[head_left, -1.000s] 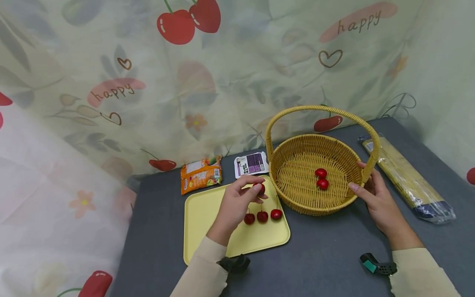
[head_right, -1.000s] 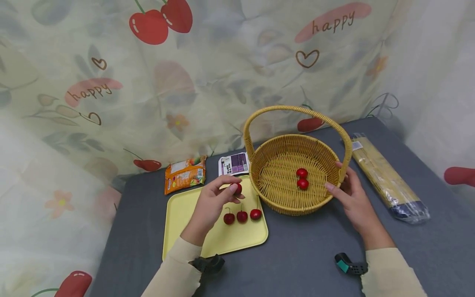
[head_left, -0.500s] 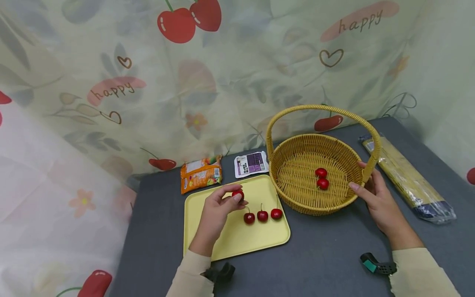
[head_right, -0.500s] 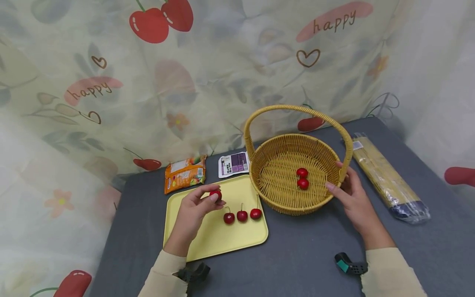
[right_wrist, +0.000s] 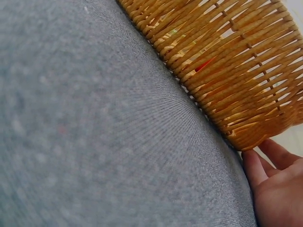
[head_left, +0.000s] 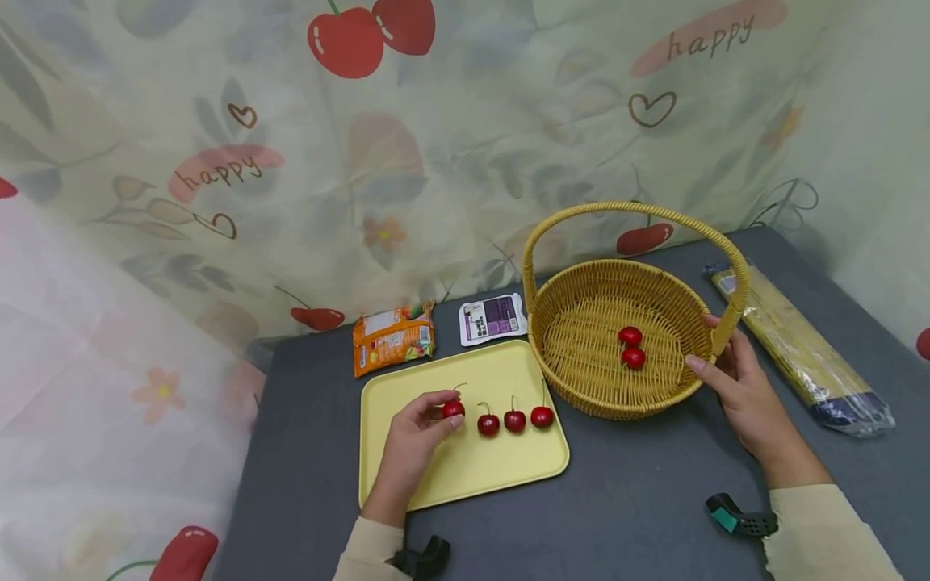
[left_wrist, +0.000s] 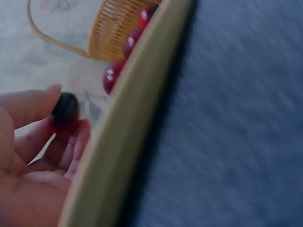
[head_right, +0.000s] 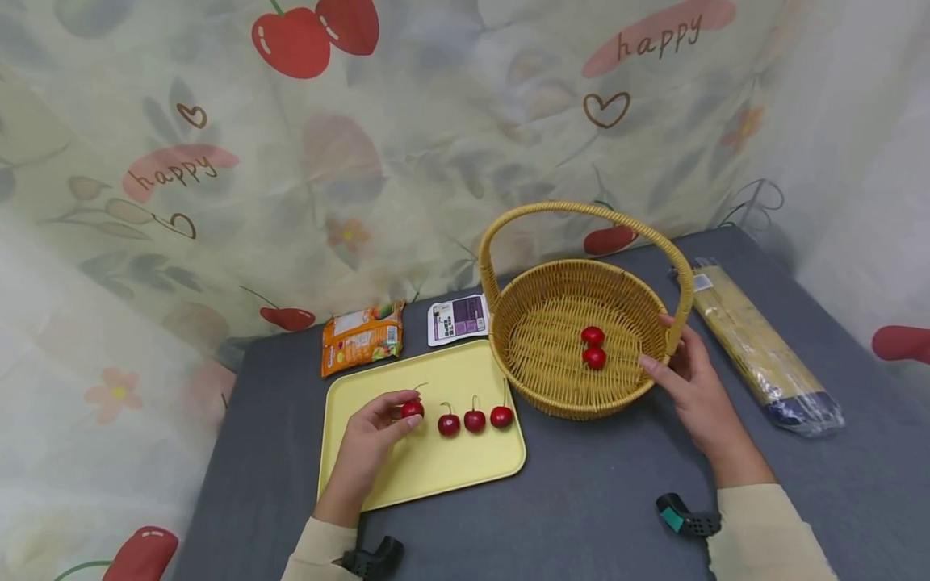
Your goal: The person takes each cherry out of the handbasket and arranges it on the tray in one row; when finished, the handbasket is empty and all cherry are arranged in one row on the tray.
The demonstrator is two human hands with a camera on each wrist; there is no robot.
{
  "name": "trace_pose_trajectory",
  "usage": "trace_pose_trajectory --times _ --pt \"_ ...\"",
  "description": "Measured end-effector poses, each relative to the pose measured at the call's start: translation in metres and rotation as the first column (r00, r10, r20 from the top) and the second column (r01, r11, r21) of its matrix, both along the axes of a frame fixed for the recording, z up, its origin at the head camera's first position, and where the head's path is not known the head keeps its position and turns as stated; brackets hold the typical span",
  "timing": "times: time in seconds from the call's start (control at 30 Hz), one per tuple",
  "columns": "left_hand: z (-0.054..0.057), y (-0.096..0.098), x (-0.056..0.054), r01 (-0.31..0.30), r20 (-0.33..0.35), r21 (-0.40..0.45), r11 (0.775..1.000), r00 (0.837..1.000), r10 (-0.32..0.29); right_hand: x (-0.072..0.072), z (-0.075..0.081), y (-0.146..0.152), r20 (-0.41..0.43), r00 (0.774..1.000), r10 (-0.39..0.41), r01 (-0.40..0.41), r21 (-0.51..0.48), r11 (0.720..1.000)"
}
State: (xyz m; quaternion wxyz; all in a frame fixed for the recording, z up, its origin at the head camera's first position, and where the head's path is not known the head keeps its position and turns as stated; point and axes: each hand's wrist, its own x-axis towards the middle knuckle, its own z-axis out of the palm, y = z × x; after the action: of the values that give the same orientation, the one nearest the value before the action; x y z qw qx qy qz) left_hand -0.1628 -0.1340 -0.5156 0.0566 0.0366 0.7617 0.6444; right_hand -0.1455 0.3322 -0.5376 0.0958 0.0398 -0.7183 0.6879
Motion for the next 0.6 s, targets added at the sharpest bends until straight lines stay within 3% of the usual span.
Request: trace_pose_trajectory --times 0.23,0.43,0.6 --pt "-0.016 -0.003 0.002 0.028 -0.046 -0.119 0.993 0.998 -0.034 0.000 0.000 0.000 -0.009 1.000 0.004 -0.004 -0.021 1.000" --pt "-0.019 -0.007 0.003 0.013 -0.110 -0.259 0.966 0.993 -0.043 0.000 0.002 0.000 -0.013 1.000 0.004 -0.004 -0.029 1.000" --pt "-0.019 -0.012 0.002 0.040 -0.108 -0.297 0.954 0.991 -0.075 0.000 0.002 -0.001 -0.012 1.000 0.002 -0.002 -0.025 1.000"
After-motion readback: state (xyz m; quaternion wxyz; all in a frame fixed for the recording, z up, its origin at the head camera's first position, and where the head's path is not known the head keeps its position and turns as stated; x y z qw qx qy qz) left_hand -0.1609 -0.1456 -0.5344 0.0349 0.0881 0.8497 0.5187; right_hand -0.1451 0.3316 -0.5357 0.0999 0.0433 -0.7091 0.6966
